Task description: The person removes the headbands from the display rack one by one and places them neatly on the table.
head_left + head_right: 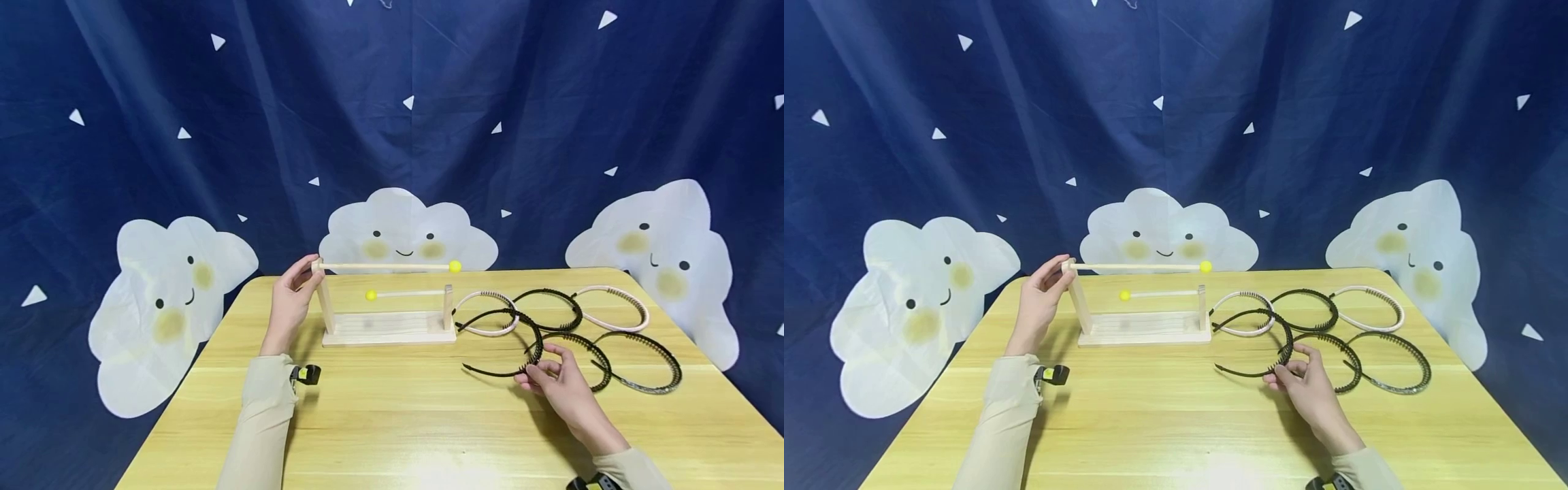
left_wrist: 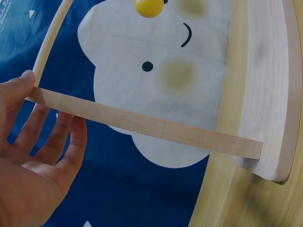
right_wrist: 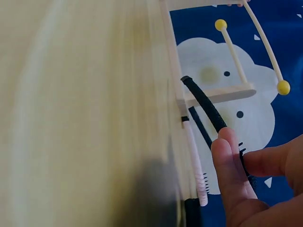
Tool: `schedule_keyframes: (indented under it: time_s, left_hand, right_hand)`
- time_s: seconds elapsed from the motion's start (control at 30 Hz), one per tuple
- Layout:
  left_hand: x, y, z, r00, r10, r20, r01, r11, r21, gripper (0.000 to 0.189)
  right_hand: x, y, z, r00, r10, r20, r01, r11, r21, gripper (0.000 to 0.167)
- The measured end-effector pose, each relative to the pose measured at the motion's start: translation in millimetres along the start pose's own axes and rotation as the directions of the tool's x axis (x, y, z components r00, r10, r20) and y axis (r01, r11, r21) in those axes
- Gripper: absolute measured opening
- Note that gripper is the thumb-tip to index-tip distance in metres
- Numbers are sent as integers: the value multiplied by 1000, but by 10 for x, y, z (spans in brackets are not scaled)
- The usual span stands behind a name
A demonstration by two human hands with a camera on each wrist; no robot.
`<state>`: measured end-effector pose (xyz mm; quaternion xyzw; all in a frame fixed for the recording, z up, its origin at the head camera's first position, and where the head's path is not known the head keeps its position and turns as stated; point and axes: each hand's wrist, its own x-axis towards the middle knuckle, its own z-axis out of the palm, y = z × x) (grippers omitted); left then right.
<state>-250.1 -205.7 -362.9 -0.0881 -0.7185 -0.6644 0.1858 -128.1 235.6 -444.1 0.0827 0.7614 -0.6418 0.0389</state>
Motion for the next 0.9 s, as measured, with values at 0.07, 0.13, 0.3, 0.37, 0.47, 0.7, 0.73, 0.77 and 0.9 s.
schedule_keyframes:
  time_s: [0.07,0.13,0.3,0.37,0.47,0.7,0.73,0.77,0.9]
  left_hand:
    - [-9,17,1,1000,-1,2,1,1000,4,39]
    - [-11,21,-1,1000,-3,-2,3,1000,4,39]
    - [-9,0,-13,1000,-10,-6,10,1000,3,40]
    - [9,-62,-27,1000,-13,-8,13,1000,2,40]
    - [36,-163,-48,1000,-16,-12,16,1000,6,40]
    - [71,-234,-97,999,28,39,-33,991,127,48]
    - [71,-224,-104,998,41,55,-50,985,166,51]
    - [69,-209,-112,996,51,71,-64,976,207,53]
    - [13,-140,-174,991,59,117,-102,909,404,63]
  right_hand:
    - [-6,26,-20,1000,16,9,-16,1000,3,71]
    - [-9,54,-40,1000,24,20,-24,1000,6,72]
    - [-17,106,-86,998,44,42,-44,999,-4,74]
    - [-28,118,-102,998,50,48,-49,998,-25,74]
    - [-50,121,-135,997,43,63,-38,997,-73,74]
    - [-132,65,-234,997,6,72,13,966,-259,72]
    - [-144,56,-253,998,-2,66,22,953,-302,73]
    - [-155,49,-273,998,-10,61,30,944,-329,74]
    - [-219,3,-371,995,-91,45,102,909,-403,71]
